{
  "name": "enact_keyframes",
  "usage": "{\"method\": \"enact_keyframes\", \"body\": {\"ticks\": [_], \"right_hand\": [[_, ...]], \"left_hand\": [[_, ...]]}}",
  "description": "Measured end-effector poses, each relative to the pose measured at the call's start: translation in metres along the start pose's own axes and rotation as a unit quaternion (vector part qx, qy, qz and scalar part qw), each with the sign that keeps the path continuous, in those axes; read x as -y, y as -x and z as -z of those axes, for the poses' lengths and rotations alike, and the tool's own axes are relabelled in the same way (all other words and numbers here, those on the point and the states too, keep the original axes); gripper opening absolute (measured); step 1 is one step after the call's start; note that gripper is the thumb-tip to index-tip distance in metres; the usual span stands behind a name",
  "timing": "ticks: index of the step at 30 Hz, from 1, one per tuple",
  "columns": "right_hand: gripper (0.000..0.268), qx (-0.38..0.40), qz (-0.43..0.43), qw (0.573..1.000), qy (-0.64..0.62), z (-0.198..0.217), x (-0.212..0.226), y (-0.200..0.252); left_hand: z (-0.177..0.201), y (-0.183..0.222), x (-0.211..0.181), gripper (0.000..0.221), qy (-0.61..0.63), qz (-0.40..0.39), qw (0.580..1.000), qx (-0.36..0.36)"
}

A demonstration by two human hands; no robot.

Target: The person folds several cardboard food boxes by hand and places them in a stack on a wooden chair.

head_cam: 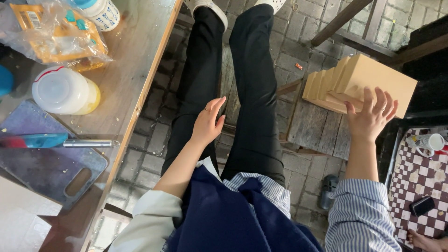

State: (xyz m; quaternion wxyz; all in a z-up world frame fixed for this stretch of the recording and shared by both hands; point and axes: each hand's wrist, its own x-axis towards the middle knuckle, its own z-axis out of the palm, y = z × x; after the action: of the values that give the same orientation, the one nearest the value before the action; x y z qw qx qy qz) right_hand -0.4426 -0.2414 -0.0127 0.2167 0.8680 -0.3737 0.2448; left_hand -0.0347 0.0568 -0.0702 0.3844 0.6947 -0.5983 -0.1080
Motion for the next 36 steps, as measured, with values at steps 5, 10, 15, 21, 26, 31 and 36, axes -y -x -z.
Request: {"method": "enact_keyframes", "body": {"ticks": [5, 10, 15, 21, 26, 31, 36], "right_hand": [[0.054, -0.047, -0.040, 0.998, -0.021, 0.013, 0.014, -0.007], [0.051, -0.278, -0.150, 0.911, -0.266, 0.018, 0.021, -0.001], [0.045, -0.322, -0.731, 0.201, -0.567, 0.093, 0.094, -0.059], [0.072, -0.338, -0.705, 0.326, -0.532, 0.034, 0.071, -0.023], [0.061, -0.328, -0.686, 0.455, -0.463, -0.005, -0.026, 0.030], [0.103, -0.118, -0.693, 0.461, -0.542, -0.027, -0.135, 0.066], [0.109, 0.162, -0.631, 0.490, -0.580, -0.008, -0.133, 0.032]], "left_hand": [[-0.001, 0.000, 0.001, 0.059, -0.002, 0.005, 1.000, 0.006], [0.001, -0.001, -0.001, 0.065, 0.001, -0.026, 1.000, -0.016], [0.003, -0.002, -0.002, 0.059, 0.018, -0.018, 1.000, -0.006], [0.003, -0.008, -0.013, 0.050, 0.102, 0.046, 0.994, -0.021], [-0.038, -0.070, -0.075, 0.052, 0.227, 0.106, 0.968, 0.020], [-0.089, -0.156, -0.165, 0.080, 0.443, 0.196, 0.863, 0.147], [-0.134, -0.205, -0.206, 0.111, 0.480, 0.303, 0.772, 0.286]]}}
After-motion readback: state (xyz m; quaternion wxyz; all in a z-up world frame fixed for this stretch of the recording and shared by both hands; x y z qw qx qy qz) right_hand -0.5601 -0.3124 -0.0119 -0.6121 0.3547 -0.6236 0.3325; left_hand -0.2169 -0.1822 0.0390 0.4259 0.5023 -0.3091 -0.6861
